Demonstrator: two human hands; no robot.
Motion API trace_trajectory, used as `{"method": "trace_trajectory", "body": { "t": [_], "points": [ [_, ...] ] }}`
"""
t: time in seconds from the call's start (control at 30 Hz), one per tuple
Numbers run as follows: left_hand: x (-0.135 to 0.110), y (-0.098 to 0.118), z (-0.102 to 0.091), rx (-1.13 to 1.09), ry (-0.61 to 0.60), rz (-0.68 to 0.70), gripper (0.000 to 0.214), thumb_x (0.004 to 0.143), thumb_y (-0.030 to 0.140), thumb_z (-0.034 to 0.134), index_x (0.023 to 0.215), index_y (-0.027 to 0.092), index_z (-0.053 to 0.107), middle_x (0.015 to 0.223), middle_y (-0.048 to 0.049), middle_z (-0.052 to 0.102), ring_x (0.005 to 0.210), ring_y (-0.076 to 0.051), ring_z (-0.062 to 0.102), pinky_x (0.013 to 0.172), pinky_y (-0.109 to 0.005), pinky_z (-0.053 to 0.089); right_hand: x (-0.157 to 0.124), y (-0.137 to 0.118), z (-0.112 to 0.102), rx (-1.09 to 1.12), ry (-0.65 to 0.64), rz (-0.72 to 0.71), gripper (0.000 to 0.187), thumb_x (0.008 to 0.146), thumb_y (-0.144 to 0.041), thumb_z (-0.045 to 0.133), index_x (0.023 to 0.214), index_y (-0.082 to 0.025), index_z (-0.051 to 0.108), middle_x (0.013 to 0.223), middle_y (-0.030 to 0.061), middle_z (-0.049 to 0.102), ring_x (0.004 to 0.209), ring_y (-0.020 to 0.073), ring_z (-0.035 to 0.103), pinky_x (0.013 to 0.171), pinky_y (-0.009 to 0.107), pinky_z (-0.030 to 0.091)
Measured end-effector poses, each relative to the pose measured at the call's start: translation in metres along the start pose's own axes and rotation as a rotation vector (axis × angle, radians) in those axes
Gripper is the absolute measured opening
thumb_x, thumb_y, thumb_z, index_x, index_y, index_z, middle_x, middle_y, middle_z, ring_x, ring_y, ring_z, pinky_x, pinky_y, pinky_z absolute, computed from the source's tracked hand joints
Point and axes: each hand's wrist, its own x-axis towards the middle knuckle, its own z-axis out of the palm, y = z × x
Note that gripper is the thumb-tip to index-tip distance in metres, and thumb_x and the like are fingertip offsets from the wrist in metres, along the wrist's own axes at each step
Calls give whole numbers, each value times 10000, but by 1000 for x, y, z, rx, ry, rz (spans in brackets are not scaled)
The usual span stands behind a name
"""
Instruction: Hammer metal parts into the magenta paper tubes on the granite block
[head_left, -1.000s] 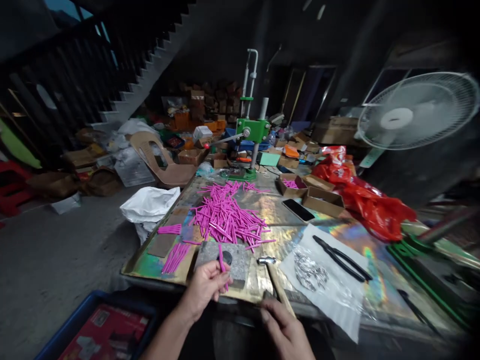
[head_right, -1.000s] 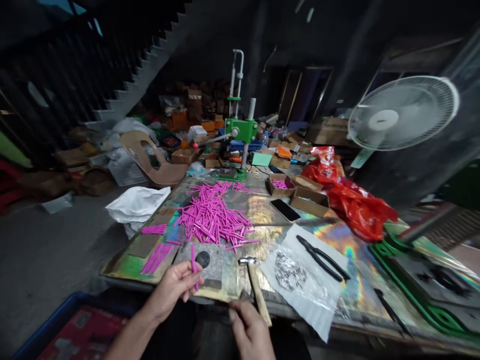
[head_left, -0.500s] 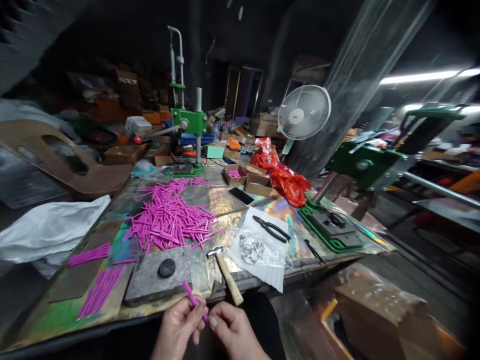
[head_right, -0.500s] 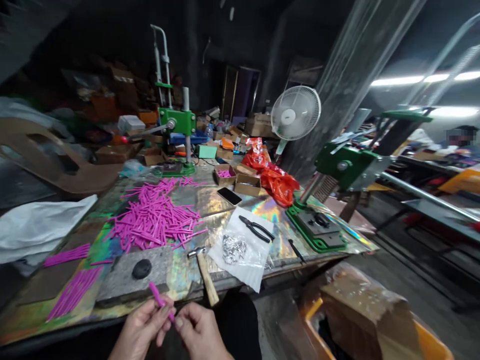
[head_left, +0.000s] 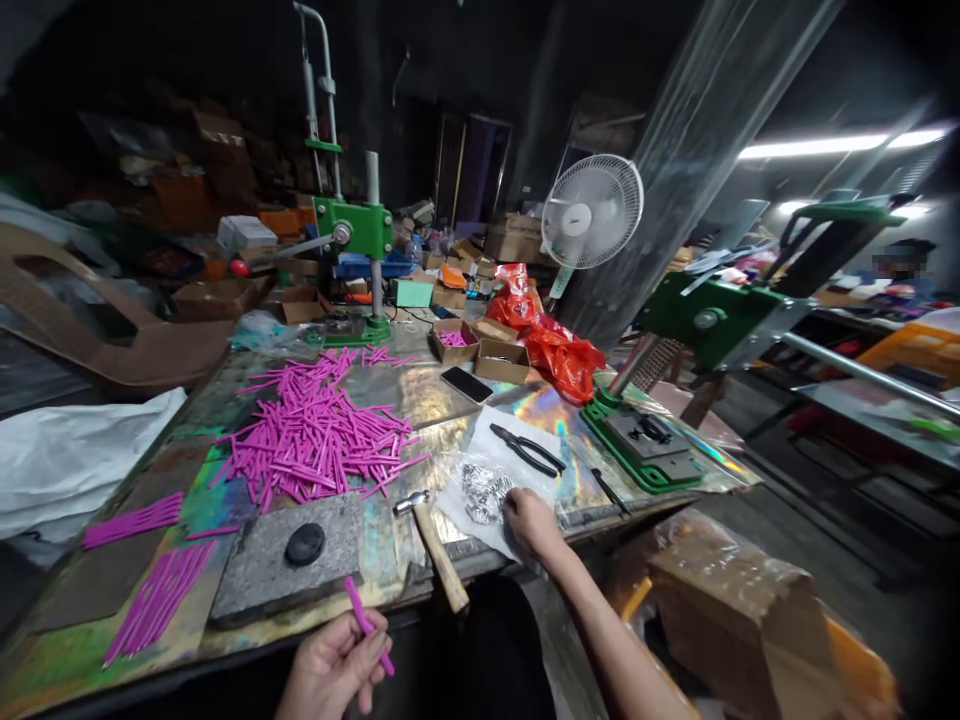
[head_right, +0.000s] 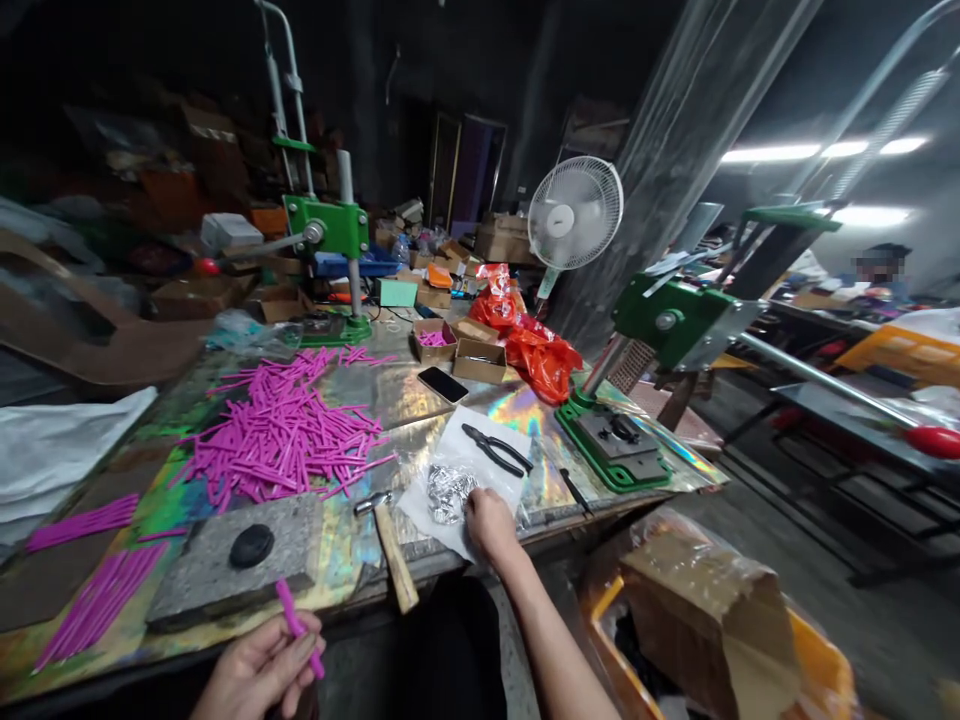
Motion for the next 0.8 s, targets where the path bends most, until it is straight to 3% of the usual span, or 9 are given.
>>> {"method": "trace_trajectory", "body": {
  "t": [0.17, 0.37, 0.57, 0.7, 0.8],
  "points": [
    [0, -1, -1, 9, 1, -7, 433, 425, 515, 754, 604, 136, 647, 399, 25, 539, 316, -48, 370, 326, -154, 295, 3, 0, 8, -92, -45, -1, 176, 850, -288, 511, 890, -131, 581, 917, 38, 598, 841, 172, 569, 760, 380, 451],
    [-4, -1, -2, 8, 10, -30, 405, 437, 485, 752, 602, 132, 640, 427, 6, 550, 346, -81, 424, 318, -167, 310, -1, 3, -3, -30, -25, 9, 162, 861, -270, 491, 867, -130, 572, 819, 15, 602, 755, 150, 579, 718, 350, 458],
    [-10, 5, 0, 13, -21, -17, 369, 470, 475, 739, 598, 144, 638, 422, 24, 535, 317, -56, 372, 328, -174, 319, -8, 4, -12, 177, 52, 15, 151, 783, -127, 438, 838, -149, 577, 759, 38, 627, 761, 184, 585, 718, 315, 414],
    [-10, 4, -2, 20, -36, -36, 361, 484, 465, 735, 621, 146, 637, 428, 25, 538, 323, -57, 393, 328, -167, 329, -13, 0, -19, 385, 92, 5, 166, 715, -210, 429, 775, -166, 578, 774, 67, 634, 784, 226, 579, 723, 327, 397],
    [-7, 4, -4, 35, -89, -53, 342, 505, 447, 730, 628, 144, 632, 436, 23, 544, 336, -63, 420, 337, -165, 341, -27, -13, -21, 578, 55, -29, 147, 689, -317, 453, 697, -187, 521, 635, 23, 570, 630, 196, 539, 613, 306, 402]
  ]
}}
